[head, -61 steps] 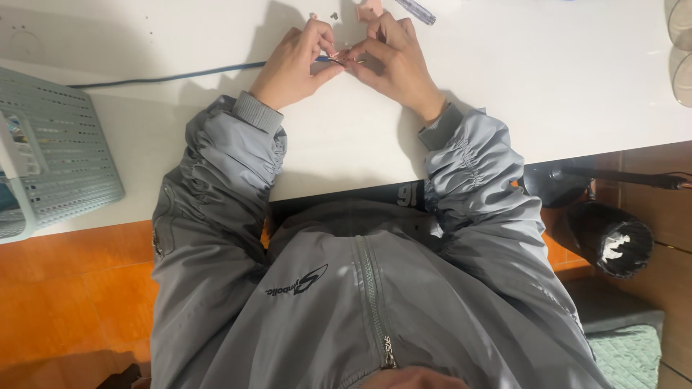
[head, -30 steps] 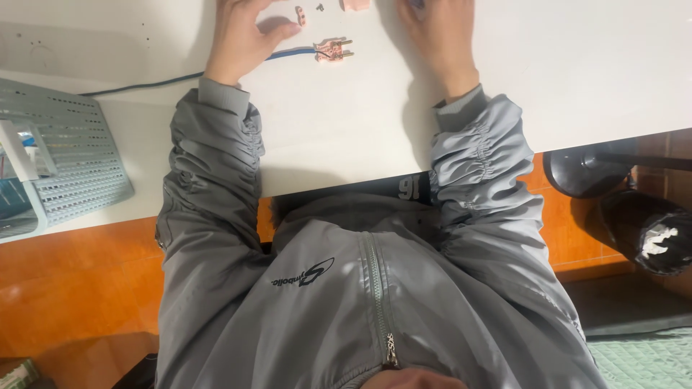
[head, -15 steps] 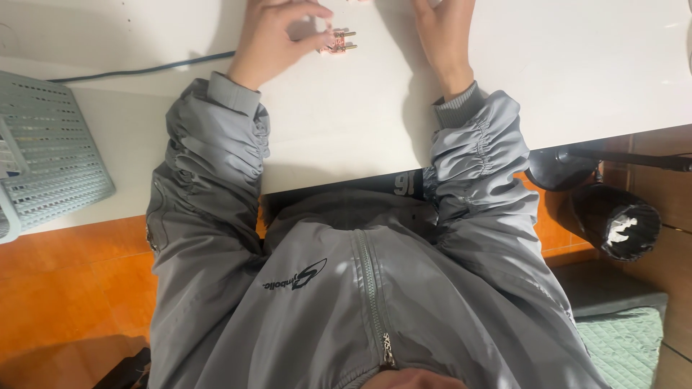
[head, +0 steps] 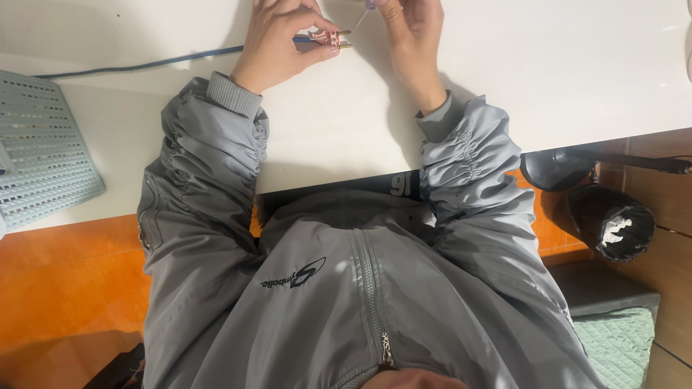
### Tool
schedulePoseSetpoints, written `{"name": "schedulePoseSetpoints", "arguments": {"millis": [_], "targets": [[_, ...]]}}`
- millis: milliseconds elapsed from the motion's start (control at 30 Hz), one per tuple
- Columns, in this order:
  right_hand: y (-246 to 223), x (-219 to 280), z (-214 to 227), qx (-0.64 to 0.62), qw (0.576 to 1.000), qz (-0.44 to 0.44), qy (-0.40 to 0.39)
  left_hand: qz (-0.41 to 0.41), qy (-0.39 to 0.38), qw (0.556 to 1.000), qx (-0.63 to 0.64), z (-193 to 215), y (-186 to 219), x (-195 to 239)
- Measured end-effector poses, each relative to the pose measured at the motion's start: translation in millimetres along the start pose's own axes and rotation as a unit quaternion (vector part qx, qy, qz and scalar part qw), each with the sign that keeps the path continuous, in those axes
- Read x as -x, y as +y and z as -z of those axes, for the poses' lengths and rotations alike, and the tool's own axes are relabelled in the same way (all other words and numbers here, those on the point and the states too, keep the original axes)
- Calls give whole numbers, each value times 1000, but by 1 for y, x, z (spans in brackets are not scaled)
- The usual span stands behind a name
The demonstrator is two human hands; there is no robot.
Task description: Wiring electrical plugs by inserting wires into terminals and securing them using a screwdriver
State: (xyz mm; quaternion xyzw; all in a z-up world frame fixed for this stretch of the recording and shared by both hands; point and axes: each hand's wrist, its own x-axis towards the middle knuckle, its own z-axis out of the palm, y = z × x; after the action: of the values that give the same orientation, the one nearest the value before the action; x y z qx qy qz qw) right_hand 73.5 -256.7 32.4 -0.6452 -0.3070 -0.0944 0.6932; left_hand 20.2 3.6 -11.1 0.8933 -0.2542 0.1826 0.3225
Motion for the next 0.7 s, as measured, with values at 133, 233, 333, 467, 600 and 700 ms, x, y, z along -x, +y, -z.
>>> {"name": "schedulePoseSetpoints", "arguments": {"millis": [133, 233, 333, 467, 600, 700], "targets": [[-5, 3, -14, -7, 999, -17, -30, 8, -12, 999, -33, 3, 2, 0], [-6, 2, -16, 14, 996, -19, -90, 17, -29, 998, -50, 3, 2, 0], [3, 7, -15, 5, 995, -16, -101, 35, -38, 998, -41, 4, 4, 0], [2, 7, -21, -11, 994, 3, -105, 43, -31, 998, -24, 2, 2, 3], [-3, 7, -22, -11, 994, 6, -109, 38, -24, 999, -14, 0, 3, 3], [-15, 3, -20, 16, 992, 10, -124, 33, -21, 999, -13, -1, 1, 2]]}}
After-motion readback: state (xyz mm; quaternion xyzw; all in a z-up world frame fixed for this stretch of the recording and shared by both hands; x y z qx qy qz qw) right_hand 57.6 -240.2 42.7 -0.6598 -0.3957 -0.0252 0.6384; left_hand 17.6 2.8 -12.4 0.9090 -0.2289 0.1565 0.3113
